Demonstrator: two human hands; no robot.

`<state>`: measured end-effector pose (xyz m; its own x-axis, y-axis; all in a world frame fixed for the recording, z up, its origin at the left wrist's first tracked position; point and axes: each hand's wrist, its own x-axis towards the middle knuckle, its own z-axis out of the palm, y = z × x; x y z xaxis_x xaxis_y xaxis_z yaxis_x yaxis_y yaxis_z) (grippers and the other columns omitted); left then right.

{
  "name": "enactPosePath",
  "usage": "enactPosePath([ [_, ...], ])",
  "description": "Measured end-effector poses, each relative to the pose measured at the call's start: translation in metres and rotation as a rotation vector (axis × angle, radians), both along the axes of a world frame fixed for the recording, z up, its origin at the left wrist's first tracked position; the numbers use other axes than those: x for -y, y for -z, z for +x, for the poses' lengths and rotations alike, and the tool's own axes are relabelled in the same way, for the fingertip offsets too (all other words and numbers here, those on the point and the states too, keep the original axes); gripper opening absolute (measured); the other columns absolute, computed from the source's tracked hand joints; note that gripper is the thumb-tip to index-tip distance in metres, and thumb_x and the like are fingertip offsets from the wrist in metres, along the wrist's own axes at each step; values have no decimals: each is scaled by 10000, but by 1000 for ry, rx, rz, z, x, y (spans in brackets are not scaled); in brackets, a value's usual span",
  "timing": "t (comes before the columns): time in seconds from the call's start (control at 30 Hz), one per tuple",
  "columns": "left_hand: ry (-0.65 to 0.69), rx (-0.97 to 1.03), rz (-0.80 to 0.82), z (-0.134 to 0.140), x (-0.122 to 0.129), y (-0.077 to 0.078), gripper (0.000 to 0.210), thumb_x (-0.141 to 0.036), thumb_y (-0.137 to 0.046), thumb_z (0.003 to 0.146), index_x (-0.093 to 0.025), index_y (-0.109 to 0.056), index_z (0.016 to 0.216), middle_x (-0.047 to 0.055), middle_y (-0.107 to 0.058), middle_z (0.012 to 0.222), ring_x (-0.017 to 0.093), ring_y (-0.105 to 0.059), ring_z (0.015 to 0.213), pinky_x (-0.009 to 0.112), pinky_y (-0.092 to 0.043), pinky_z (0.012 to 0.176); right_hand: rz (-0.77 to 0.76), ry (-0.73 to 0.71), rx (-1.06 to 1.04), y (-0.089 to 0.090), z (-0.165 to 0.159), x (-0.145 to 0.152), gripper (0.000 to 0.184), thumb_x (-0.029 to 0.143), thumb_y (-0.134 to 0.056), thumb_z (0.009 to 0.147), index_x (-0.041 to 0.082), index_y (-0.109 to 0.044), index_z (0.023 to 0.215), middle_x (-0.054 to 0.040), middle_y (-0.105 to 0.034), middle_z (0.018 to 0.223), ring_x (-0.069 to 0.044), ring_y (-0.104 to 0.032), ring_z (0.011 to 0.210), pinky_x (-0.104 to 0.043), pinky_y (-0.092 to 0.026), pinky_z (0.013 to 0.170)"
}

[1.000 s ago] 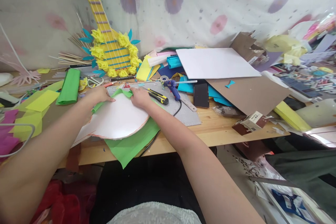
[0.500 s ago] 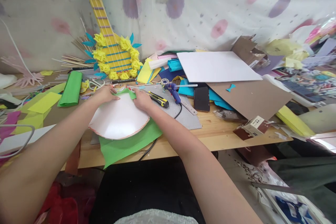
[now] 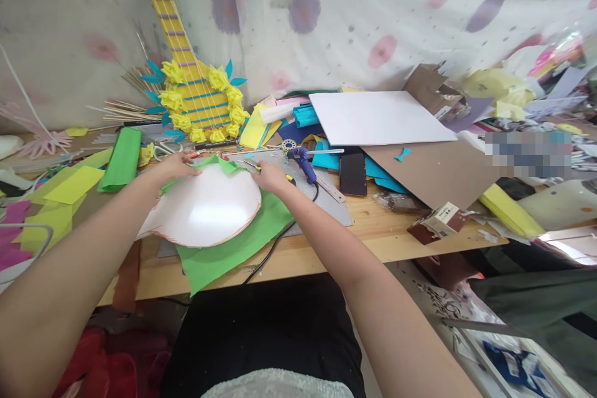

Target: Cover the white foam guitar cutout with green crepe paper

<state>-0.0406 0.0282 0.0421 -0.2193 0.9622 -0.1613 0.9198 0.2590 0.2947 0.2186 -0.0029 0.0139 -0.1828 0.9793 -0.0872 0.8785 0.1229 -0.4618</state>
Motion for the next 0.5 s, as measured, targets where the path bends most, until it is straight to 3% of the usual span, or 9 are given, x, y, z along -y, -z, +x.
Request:
enactPosePath([
  [0.1,4,34,-13,-4,0,-2,417,-318,-742,582,-177,-643,961,101,-710,974,291,-662,933,373,-533,791,-30,37,66,0,-1,6,432,440,-495,853,178,-613,1176,-124,-650,1200,-308,-610,1084,-384,-481,838],
  [0.27,-11,12,-33,-9,4,-7,434,-343,-727,584,-171,-658,977,120,-705,1024,320,-647,988,381,-529,801,-22,40,79,1,-14,3,274,359,-493,863,213,-690,984,-91,-702,1055,-281,-646,997,-358,-496,777],
  [0.4,42,-19,-203,-15,10,-10,491,-410,-727,565,-183,-671,996,107,-699,1054,303,-649,990,347,-539,754,157,33,142,1,-26,-7,295,255,-422,908,162,-665,1046,-136,-673,1087,-283,-616,1028,-370,-478,802],
  [0.5,92,27,-310,-21,15,-15,563,-478,-754,521,-192,-675,1000,112,-714,998,272,-680,866,323,-547,659,275,-17,181,-1,-34,-22,322,191,-376,924,140,-645,1093,-157,-629,1126,-265,-562,1074,-361,-457,834],
])
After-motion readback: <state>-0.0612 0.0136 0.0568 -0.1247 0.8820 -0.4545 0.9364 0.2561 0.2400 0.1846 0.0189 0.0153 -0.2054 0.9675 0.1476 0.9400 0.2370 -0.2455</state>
